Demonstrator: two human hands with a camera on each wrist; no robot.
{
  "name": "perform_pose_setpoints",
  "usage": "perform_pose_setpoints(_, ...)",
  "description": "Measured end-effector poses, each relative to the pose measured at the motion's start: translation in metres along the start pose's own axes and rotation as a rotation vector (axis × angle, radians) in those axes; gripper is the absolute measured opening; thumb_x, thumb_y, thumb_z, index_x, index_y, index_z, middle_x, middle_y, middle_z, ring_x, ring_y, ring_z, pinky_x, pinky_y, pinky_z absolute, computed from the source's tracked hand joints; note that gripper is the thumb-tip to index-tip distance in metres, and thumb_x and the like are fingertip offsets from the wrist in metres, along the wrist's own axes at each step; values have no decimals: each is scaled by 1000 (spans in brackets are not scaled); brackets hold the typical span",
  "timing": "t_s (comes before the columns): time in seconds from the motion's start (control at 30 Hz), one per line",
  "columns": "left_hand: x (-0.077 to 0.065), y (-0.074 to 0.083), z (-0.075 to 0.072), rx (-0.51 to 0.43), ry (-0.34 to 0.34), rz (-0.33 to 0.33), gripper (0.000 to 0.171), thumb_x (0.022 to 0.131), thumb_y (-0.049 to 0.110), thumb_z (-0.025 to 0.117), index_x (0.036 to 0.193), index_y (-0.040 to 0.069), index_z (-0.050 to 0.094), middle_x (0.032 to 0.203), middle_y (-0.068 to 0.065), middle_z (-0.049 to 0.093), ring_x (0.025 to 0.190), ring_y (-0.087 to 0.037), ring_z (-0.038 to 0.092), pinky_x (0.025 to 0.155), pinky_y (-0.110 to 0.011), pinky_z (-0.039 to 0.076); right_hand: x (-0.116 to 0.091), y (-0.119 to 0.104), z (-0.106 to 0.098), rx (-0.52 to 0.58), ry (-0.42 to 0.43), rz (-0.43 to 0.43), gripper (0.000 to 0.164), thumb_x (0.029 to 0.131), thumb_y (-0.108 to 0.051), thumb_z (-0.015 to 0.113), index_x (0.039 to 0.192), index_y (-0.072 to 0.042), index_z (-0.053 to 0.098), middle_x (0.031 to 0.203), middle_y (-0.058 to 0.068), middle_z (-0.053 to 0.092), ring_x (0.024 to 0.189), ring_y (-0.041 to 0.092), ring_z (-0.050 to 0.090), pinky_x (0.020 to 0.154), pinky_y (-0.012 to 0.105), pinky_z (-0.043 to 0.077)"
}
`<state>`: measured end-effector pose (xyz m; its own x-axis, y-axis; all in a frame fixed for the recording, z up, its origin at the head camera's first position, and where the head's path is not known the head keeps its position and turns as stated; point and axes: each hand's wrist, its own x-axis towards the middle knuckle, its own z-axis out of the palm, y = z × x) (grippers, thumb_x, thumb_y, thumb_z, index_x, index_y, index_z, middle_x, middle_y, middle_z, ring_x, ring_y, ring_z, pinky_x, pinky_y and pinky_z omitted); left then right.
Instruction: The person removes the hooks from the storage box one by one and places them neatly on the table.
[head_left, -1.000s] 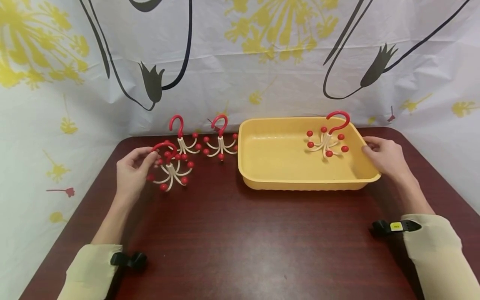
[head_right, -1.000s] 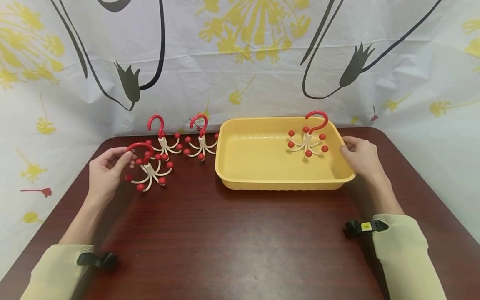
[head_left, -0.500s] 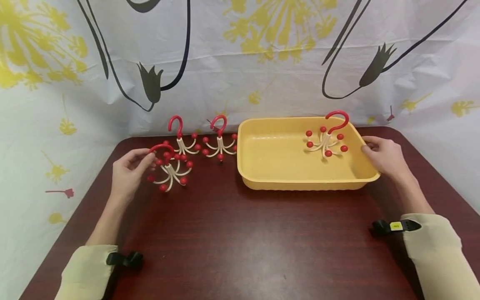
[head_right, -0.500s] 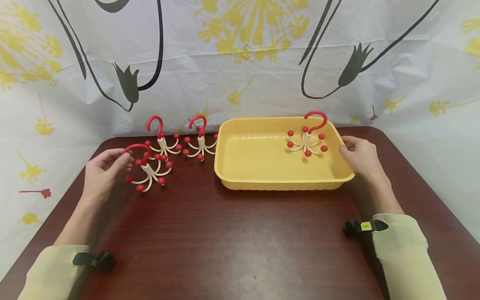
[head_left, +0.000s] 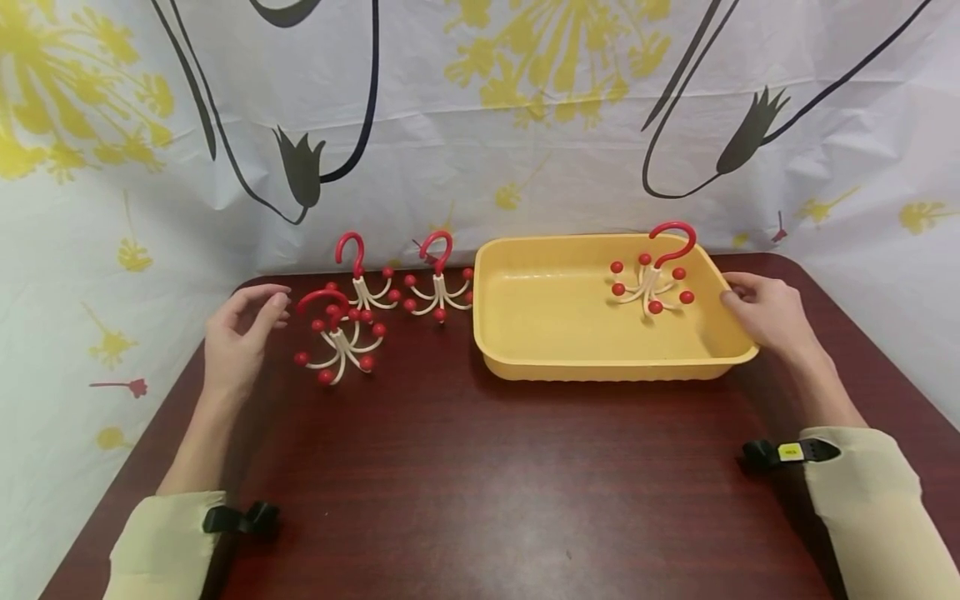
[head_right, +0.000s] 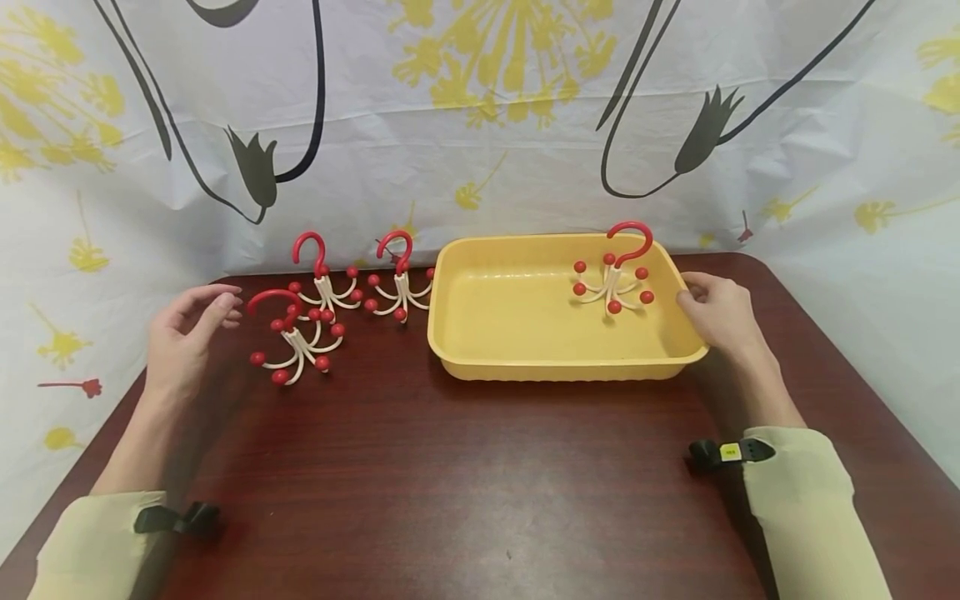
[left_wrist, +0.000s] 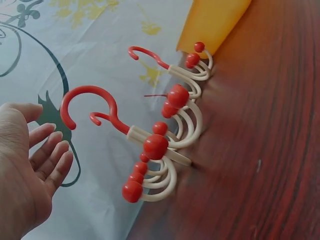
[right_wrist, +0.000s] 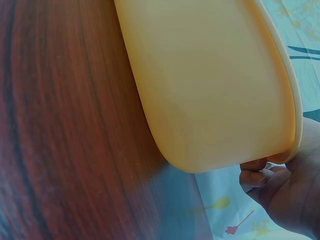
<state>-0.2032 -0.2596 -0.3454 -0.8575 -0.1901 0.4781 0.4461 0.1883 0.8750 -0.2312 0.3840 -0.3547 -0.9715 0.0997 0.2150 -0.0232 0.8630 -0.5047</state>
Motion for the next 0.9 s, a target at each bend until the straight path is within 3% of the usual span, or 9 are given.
perform_pose_setpoints(0.37, 6, 15, -2, 72, 8, -21, 24, 98, 11, 67, 116, -3, 69, 99, -1, 69, 90, -16, 63, 80, -18, 53, 0, 0, 0, 0, 0, 2, 43, 102, -21, 51, 130, 10, 58, 100, 28, 64, 72, 24, 55, 52, 22, 41)
perform_pose_setpoints(0.67, 11, 32, 8, 45, 15, 68, 23, 97, 11, 67, 116, -2, 70, 102, -5, 69, 89, -19, 63, 80, -21, 54, 1, 1, 1, -4, 12, -11, 42, 101, -20, 53, 129, 10, 59, 100, 29, 66, 70, 20, 56, 53, 20, 41)
perform_pose_setpoints(0.9, 14, 45, 28, -87, -27, 147, 21, 96, 4, 65, 114, -6, 70, 100, -11, 70, 86, -21, 64, 80, -24, 54, 0, 0, 1, 6, 11, -16, 42, 101, -20, 53, 130, 10, 60, 100, 29, 66, 70, 19, 57, 53, 19, 41)
